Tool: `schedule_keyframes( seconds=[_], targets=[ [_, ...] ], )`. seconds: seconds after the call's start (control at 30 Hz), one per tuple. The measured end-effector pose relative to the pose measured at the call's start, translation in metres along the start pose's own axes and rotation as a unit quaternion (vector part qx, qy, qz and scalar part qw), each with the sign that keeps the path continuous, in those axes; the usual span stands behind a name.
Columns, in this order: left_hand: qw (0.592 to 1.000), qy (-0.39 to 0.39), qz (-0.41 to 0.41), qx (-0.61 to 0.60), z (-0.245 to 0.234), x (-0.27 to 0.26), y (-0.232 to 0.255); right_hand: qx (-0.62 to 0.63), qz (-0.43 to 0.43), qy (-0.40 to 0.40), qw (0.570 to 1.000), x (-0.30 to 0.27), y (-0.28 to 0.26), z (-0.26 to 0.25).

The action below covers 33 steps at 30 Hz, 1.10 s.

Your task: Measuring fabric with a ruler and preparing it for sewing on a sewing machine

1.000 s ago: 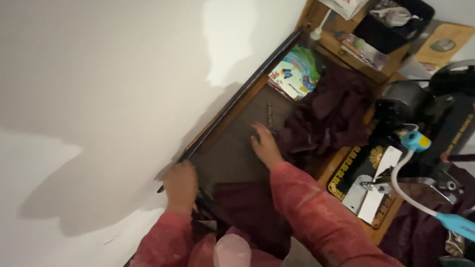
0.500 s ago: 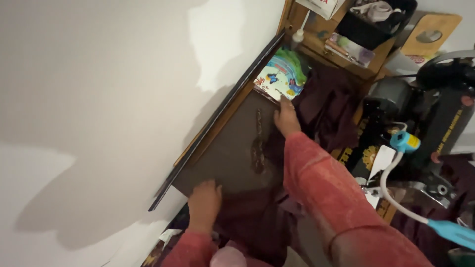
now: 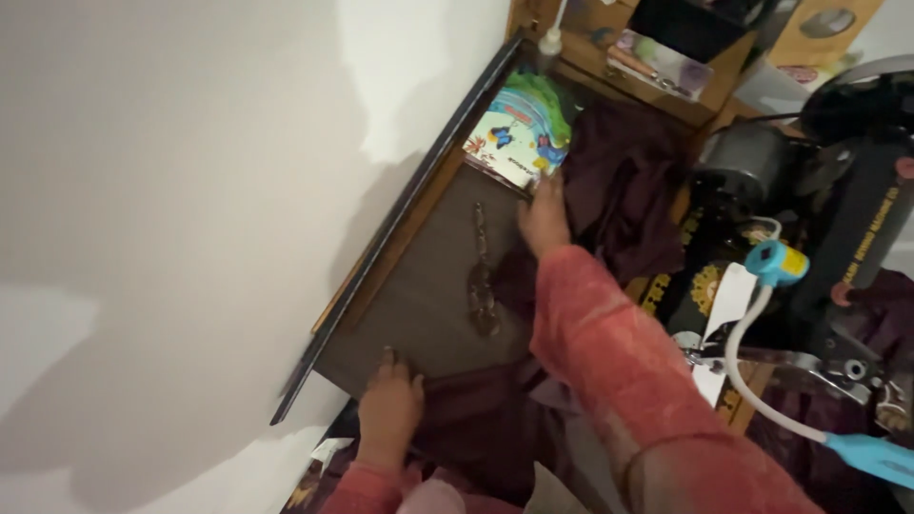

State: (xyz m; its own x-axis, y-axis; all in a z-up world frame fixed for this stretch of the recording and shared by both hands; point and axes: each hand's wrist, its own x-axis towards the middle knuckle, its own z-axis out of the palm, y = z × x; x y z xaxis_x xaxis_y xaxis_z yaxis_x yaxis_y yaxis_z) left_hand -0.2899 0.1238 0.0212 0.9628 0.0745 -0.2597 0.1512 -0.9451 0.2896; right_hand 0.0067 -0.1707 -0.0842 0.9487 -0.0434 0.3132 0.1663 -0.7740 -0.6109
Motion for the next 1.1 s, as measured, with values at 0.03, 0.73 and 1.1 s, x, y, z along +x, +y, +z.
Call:
schedule_keyframes(
  seconds=[0.03,0.73,1.1],
  targets=[
    [1.0,0.0,0.003,-0.001,0.002,0.002,-0.001,-0.002,0.001,0.002,1.0,-0.012,-0.016,-0.005],
    [0.972,0.048,0.067,-0.218,-0.103,-0.013,0.038,0.06,0.049,-0.156,0.985,-0.1,-0.183,-0.104],
    [0.813,0.008,0.334,-0.476,-0.438,-0.206,0.196,0.507,0.247,-0.074,0.823,-0.166,-0.184,-0.195]
  ],
)
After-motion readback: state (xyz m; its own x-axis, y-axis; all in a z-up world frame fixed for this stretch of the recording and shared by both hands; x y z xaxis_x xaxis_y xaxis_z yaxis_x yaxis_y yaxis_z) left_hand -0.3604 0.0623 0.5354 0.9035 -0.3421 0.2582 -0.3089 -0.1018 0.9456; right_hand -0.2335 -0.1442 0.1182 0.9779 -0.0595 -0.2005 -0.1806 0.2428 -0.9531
